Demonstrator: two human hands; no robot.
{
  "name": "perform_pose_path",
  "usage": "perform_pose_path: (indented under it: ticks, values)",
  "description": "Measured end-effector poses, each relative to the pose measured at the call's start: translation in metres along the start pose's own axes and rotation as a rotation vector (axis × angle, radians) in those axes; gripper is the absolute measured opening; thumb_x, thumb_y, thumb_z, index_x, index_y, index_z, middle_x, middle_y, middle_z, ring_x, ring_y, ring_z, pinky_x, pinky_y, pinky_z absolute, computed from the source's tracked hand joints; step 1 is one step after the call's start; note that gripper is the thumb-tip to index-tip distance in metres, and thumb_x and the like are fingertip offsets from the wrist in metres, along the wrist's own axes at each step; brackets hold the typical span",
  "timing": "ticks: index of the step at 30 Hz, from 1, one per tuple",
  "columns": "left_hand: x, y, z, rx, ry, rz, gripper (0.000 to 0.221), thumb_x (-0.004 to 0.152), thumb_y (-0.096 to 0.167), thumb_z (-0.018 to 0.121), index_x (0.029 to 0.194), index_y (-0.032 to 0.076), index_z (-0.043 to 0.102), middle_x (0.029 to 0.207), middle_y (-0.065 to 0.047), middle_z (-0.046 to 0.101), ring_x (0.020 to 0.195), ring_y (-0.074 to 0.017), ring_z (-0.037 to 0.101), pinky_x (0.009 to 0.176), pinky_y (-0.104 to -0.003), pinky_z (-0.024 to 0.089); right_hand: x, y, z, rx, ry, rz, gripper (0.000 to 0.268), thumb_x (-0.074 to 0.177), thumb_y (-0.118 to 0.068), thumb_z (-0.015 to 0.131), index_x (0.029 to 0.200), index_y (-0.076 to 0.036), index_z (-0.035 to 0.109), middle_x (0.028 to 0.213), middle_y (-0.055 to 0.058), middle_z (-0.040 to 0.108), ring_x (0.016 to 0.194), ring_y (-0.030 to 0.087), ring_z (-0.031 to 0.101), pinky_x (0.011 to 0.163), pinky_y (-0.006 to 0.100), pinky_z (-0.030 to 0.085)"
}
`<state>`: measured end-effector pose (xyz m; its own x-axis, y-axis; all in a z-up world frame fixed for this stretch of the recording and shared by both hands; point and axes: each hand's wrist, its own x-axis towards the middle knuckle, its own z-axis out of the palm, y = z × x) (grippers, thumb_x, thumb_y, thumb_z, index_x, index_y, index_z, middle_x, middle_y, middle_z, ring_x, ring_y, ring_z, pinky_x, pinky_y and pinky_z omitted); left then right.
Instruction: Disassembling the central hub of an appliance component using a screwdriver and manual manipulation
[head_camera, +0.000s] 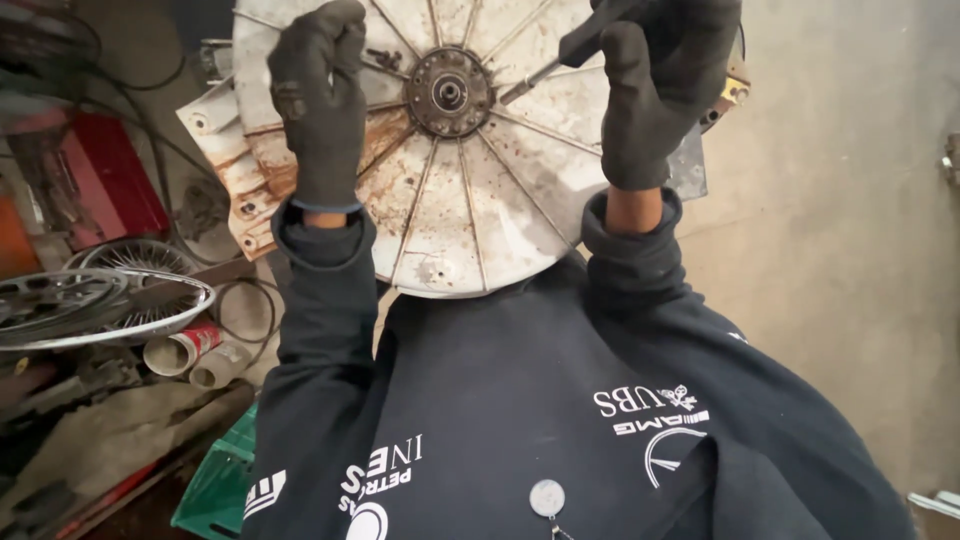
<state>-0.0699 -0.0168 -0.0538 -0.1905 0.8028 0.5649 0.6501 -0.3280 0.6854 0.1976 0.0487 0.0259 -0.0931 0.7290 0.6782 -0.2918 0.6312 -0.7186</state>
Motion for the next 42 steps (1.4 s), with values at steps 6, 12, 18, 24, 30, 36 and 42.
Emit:
perform_pose_path:
  ticks: [6, 12, 18, 24, 30, 36, 42]
  values:
    - [-0.025, -0.038, 0.011, 0.509, -0.237, -0.067, 0.034, 0.104, 0.036, 0.051, 0.135, 0.026, 0.064, 0.112, -0.005, 0.058, 0.105, -0.0366, 0.046, 0.086, -0.052, 0.036, 0.002, -0.003, 0.013, 0.023, -0.027, -0.001, 0.03, 0.11, 0.004, 0.058, 0.135, -0.01, 0.049, 0.083, 0.031, 0.059, 0.064, 0.04, 0.063, 0.07, 0.044, 0.049]
    - [-0.029, -0.037, 0.008, 0.489, -0.015, -0.033, 0.04, 0.096, -0.001, 0.052, 0.129, 0.02, 0.062, 0.109, -0.012, 0.057, 0.096, -0.0369, 0.051, 0.08, -0.048, 0.038, -0.003, -0.003, 0.016, 0.006, -0.062, 0.016, 0.032, 0.11, 0.0, 0.059, 0.138, -0.012, 0.049, 0.082, 0.03, 0.06, 0.066, 0.039, 0.064, 0.082, 0.045, 0.051]
    - [-0.021, -0.024, 0.008, 0.43, 0.069, 0.069, 0.032, 0.115, 0.041, 0.044, 0.116, 0.019, 0.067, 0.096, -0.012, 0.058, 0.088, -0.0398, 0.055, 0.076, -0.048, 0.039, -0.017, -0.001, 0.022, -0.003, -0.143, 0.021, 0.038, 0.106, 0.0, 0.066, 0.139, -0.01, 0.05, 0.097, 0.028, 0.063, 0.081, 0.04, 0.068, 0.091, 0.05, 0.056]
    - [-0.035, -0.035, 0.014, 0.345, 0.036, 0.04, 0.028, 0.116, 0.038, 0.048, 0.125, 0.016, 0.062, 0.12, -0.013, 0.055, 0.111, -0.0424, 0.05, 0.09, -0.051, 0.039, -0.028, 0.009, 0.027, 0.003, -0.227, -0.018, 0.04, 0.104, -0.001, 0.071, 0.139, -0.008, 0.053, 0.128, 0.02, 0.057, 0.109, 0.037, 0.067, 0.096, 0.049, 0.061]
    - [-0.042, -0.045, 0.02, 0.409, 0.008, -0.016, 0.036, 0.117, 0.041, 0.05, 0.141, 0.018, 0.064, 0.148, -0.012, 0.051, 0.135, -0.0406, 0.049, 0.102, -0.051, 0.043, -0.028, 0.004, 0.036, -0.028, -0.296, -0.027, 0.042, 0.104, 0.003, 0.071, 0.139, -0.008, 0.051, 0.124, 0.024, 0.059, 0.1, 0.037, 0.069, 0.092, 0.046, 0.061]
    - [-0.048, -0.047, 0.024, 0.433, 0.012, -0.043, 0.035, 0.115, 0.041, 0.058, 0.142, 0.018, 0.062, 0.15, -0.011, 0.052, 0.138, -0.0404, 0.045, 0.11, -0.053, 0.039, -0.029, 0.003, 0.038, -0.122, -0.351, -0.003, 0.041, 0.103, 0.006, 0.075, 0.135, -0.005, 0.052, 0.124, 0.022, 0.06, 0.092, 0.032, 0.071, 0.087, 0.042, 0.063]
    - [-0.059, -0.033, 0.012, 2.252, 0.145, 0.773, 0.084, 0.108, 0.016, 0.074, 0.172, -0.003, 0.023, 0.151, -0.023, 0.045, 0.118, -0.0222, 0.049, 0.074, -0.03, 0.047, -0.017, -0.024, 0.058, -0.232, -0.415, 0.024, 0.033, 0.102, 0.006, 0.075, 0.126, -0.003, 0.053, 0.112, 0.02, 0.059, 0.089, 0.028, 0.066, 0.08, 0.037, 0.06]
